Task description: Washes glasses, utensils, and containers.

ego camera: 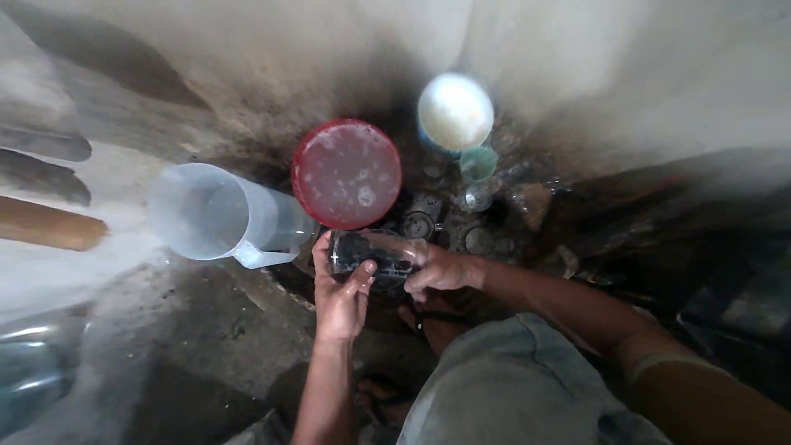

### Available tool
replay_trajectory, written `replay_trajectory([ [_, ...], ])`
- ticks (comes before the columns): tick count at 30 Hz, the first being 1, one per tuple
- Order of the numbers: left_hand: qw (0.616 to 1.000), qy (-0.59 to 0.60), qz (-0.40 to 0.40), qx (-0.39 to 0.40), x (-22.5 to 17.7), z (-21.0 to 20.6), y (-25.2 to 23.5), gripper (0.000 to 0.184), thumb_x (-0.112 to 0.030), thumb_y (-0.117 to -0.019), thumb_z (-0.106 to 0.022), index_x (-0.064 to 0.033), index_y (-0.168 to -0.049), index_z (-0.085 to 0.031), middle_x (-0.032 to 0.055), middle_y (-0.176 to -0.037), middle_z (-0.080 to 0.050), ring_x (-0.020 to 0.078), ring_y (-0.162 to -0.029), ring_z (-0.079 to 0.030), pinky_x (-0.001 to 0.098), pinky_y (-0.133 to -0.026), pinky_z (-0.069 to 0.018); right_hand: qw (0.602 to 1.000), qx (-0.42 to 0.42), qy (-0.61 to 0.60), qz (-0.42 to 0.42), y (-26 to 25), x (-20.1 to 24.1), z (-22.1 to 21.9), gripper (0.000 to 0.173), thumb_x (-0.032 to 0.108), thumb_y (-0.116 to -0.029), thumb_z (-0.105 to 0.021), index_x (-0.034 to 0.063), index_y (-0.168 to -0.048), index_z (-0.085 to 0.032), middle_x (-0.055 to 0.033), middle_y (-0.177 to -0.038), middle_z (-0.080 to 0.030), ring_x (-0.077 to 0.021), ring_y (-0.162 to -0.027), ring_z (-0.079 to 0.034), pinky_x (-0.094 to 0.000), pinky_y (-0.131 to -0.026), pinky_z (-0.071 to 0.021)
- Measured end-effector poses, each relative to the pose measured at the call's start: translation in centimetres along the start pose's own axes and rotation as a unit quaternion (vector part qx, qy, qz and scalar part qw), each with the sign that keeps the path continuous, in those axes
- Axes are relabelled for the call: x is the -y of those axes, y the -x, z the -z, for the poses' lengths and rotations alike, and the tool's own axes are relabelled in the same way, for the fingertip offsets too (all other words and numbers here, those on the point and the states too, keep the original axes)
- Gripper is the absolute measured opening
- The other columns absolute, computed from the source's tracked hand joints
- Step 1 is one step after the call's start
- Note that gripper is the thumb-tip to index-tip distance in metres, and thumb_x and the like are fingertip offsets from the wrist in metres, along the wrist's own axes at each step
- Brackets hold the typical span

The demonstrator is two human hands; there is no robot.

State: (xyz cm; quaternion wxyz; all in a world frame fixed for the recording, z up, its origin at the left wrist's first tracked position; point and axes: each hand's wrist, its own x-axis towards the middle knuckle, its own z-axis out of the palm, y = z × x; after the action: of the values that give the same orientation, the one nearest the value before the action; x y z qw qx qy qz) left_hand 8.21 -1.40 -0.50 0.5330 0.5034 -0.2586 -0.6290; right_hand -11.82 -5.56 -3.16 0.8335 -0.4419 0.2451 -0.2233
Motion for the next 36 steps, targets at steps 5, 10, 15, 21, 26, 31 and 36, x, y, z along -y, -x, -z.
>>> replay_trajectory([
  [5, 0.987, -0.122, 0.026, -0.104, -1.4, -1.7, -0.3, 0.068, -0.01, -0.0918, -0.075, -0.0175, -0.149, -0.04, 0.0114, -0.12, -0.066, 0.0262, -0.093, -0.073, 0.0442, -0.076, -0.0651, 0.815, -0.013, 0.578, 0.015, -0.6, 1.3, 0.3, 0.034, 0.009, -0.0899, -0.071, 0.0134, -0.123, -0.072, -0.0107, -0.116, -0.072, -0.027, -0.107, -0.068, -0.0502, -0.093, -0.0546],
  [10, 0.985, -0.145, -0.021, -0.086, -1.3, -1.7, 0.0, 0.071, -0.007, -0.087, -0.079, -0.0177, -0.146, -0.042, 0.0097, -0.12, -0.066, 0.0248, -0.097, -0.072, 0.0429, -0.08, -0.0646, 0.93, -0.078, 0.317, 0.168, -1.0, -1.5, 0.5, 0.035, 0.013, -0.0901, -0.076, 0.0005, -0.122, -0.07, -0.0129, -0.125, -0.069, -0.0184, -0.119, -0.064, -0.0361, -0.107, -0.0513],
  [15, 0.943, -0.277, -0.182, -0.03, -1.7, -2.9, 0.7, 0.088, -0.008, -0.0728, -0.091, -0.0147, -0.143, -0.038, 0.004, -0.134, -0.06, 0.0176, -0.123, -0.061, 0.0369, -0.101, -0.0574, 0.973, -0.209, -0.068, 0.066, -0.2, -1.8, 0.2, 0.067, 0.0, -0.0798, -0.08, 0.0131, -0.14, -0.053, -0.0063, -0.123, -0.066, -0.0159, -0.104, -0.068, -0.0365, -0.087, -0.0611],
  [21, 0.938, -0.281, -0.203, 0.007, -2.6, -4.5, 1.7, 0.088, -0.005, -0.0732, -0.09, -0.0128, -0.143, -0.036, 0.0072, -0.139, -0.06, 0.024, -0.128, -0.06, 0.0416, -0.105, -0.0559, 0.969, -0.212, -0.122, 0.023, 1.3, -1.6, 1.5, 0.073, 0.028, -0.076, -0.086, 0.0206, -0.14, -0.05, 0.0018, -0.113, -0.068, -0.0094, -0.09, -0.069, -0.0282, -0.075, -0.0618],
  [26, 0.908, -0.325, -0.263, 0.019, -2.4, -4.8, 1.7, 0.089, -0.009, -0.0733, -0.091, -0.0107, -0.144, -0.037, 0.0079, -0.139, -0.061, 0.0248, -0.13, -0.058, 0.0441, -0.111, -0.0514, 0.958, -0.267, -0.102, -0.023, 1.5, -0.8, 0.5, 0.041, 0.017, -0.0976, -0.068, 0.0155, -0.136, -0.053, -0.0035, -0.113, -0.069, -0.0132, -0.095, -0.07, -0.0332, -0.083, -0.0622],
  [31, 0.879, -0.367, -0.301, 0.04, -2.2, -4.0, 1.6, 0.095, -0.01, -0.0743, -0.091, -0.0136, -0.151, -0.035, 0.0066, -0.143, -0.058, 0.0239, -0.133, -0.056, 0.0436, -0.112, -0.0501, 0.947, -0.282, -0.151, 0.003, 1.5, 0.0, 0.0, 0.029, 0.037, -0.1047, -0.058, 0.0201, -0.129, -0.056, -0.0001, -0.102, -0.068, -0.0089, -0.075, -0.066, -0.0256, -0.063, -0.0591],
  [36, 0.821, -0.443, -0.358, 0.041, -1.5, -4.0, 2.7, 0.062, -0.015, -0.0786, -0.089, -0.0117, -0.132, -0.057, 0.0127, -0.143, -0.057, 0.0276, -0.135, -0.055, 0.0446, -0.108, -0.0524, 0.921, -0.357, -0.136, -0.073, -0.4, 3.6, -0.9, 0.072, 0.076, -0.0994, -0.021, 0.0241, -0.127, -0.063, 0.0, -0.11, -0.069, -0.0112, -0.088, -0.065, -0.0321, -0.066, -0.0553],
])
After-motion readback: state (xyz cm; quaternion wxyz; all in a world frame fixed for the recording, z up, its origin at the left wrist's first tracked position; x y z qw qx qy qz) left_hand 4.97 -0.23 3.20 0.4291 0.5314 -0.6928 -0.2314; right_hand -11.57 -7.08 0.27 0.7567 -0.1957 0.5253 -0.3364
